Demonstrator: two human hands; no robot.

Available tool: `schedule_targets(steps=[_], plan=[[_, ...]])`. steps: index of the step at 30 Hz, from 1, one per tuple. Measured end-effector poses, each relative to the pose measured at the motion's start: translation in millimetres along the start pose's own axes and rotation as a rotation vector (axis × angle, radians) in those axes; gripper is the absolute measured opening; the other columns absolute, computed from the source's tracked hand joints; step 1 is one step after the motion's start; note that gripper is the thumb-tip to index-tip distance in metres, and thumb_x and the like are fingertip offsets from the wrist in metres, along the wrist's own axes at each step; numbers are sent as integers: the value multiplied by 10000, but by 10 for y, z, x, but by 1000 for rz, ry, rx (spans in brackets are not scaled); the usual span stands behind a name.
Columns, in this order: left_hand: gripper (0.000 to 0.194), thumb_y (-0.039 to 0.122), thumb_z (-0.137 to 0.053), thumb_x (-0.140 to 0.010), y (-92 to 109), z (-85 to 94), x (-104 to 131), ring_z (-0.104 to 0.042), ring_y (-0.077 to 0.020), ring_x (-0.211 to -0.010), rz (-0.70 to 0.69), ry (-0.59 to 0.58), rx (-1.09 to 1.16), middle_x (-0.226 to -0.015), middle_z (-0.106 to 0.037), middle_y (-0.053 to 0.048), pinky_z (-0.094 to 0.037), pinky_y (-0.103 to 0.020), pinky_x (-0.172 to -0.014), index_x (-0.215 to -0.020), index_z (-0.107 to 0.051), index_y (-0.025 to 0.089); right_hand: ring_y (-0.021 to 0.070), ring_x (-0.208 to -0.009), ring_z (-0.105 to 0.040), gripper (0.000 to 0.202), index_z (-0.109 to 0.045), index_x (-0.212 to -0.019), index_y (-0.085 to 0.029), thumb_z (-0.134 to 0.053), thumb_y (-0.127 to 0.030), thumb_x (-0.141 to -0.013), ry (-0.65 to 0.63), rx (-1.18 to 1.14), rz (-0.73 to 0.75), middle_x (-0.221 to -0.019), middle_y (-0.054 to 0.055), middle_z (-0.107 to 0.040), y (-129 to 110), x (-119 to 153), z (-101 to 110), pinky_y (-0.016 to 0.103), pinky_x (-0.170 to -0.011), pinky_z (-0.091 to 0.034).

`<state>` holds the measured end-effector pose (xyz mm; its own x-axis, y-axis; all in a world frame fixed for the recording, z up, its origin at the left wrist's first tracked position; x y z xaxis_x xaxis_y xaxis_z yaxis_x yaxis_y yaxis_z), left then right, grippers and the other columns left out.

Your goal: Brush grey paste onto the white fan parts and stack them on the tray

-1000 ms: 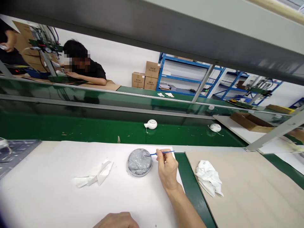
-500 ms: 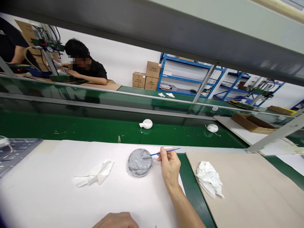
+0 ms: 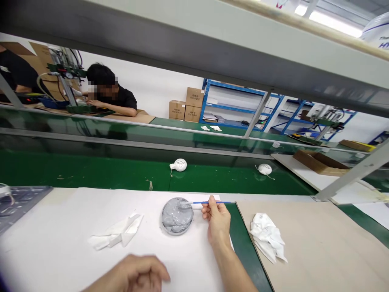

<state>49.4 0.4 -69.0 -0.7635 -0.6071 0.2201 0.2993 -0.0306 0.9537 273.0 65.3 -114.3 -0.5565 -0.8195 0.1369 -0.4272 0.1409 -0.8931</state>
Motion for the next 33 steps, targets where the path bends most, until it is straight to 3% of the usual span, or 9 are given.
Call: schedule_targets(steps=[5,8,12,15,18,22,26,30,33], plan=[[265,225,-405,-893,402,920,-386,-583,-159,-900,-236,398,-587,-1065,-616,-55,-479,-265,-782,-1100,-571,208,120,-483,-545,328,-568,-674,-157,-795,-387,-620,13,-52,-20,-627,47,-635,19,-4,40,202,-374,-429],[458,66,-452,-812,422,1284,-862,-466,-222,-1188,-243,438,-911,-1343,-448,-83,-397,-364,-994,-1240,-493,226,121,-489,-552,325,-583,-687,-144,-806,-370,-612,5,-84,-49,-626,49,-635,60,-16,62,198,-378,-438],[647,-46,-536,-720,345,1493,-1552,-267,-322,-1333,-129,425,-1087,-1487,-245,-103,-296,-492,-1058,-1298,-456,233,96,-490,-540,328,-591,-698,-129,-823,-339,-599,11,-139,-102,-615,47,-632,114,-16,68,164,-395,-433],[486,82,-597,-791,299,1544,-1931,-241,-353,-1330,6,454,-1174,-1482,-245,-86,-283,-582,-1031,-1247,-497,217,94,-490,-540,316,-583,-687,-141,-816,-338,-608,9,-152,-100,-617,36,-632,116,-1,55,162,-399,-437],[368,213,-596,-840,226,1607,-2108,-288,-339,-1302,134,494,-1205,-1447,-304,-82,-288,-597,-1022,-1201,-524,199,100,-490,-545,306,-577,-679,-147,-799,-352,-630,-4,-142,-69,-624,37,-631,95,14,42,174,-399,-442],[358,255,-575,-860,128,1798,-2083,-388,-309,-1232,210,547,-1181,-1388,-372,-95,-370,-543,-977,-1206,-508,187,112,-489,-551,305,-582,-680,-148,-792,-365,-633,-10,-121,-52,-624,42,-630,78,17,39,191,-399,-451],[327,250,-564,-866,124,2121,-1821,-486,-267,-1124,214,611,-1081,-1288,-460,-92,-427,-492,-921,-1181,-514,175,106,-484,-547,314,-591,-678,-144,-808,-360,-610,-3,-128,-76,-622,44,-634,77,10,45,180,-392,-445],[483,234,-675,-746,236,2395,-1261,-565,-261,-1015,182,708,-894,-1177,-535,-95,-456,-444,-882,-1189,-493,180,103,-491,-545,330,-591,-669,-147,-832,-353,-578,-9,-143,-84,-605,37,-633,77,5,39,173,-393,-448],[566,339,-682,-703,337,2305,-683,-611,-252,-961,121,725,-709,-1062,-617,-61,-496,-360,-824,-1196,-435,211,103,-499,-541,336,-591,-663,-148,-838,-356,-572,-10,-143,-77,-605,37,-633,71,3,37,170,-394,-451]])
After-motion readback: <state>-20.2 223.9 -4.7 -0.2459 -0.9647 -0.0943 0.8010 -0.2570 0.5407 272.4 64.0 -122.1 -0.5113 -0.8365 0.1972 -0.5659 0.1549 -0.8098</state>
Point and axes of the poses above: each hand's wrist, its own x-axis away from the middle knuckle, its own z-axis out of the back of the hand, y = z × x, the point moved 5 cm from there along -x, towards the middle knuckle
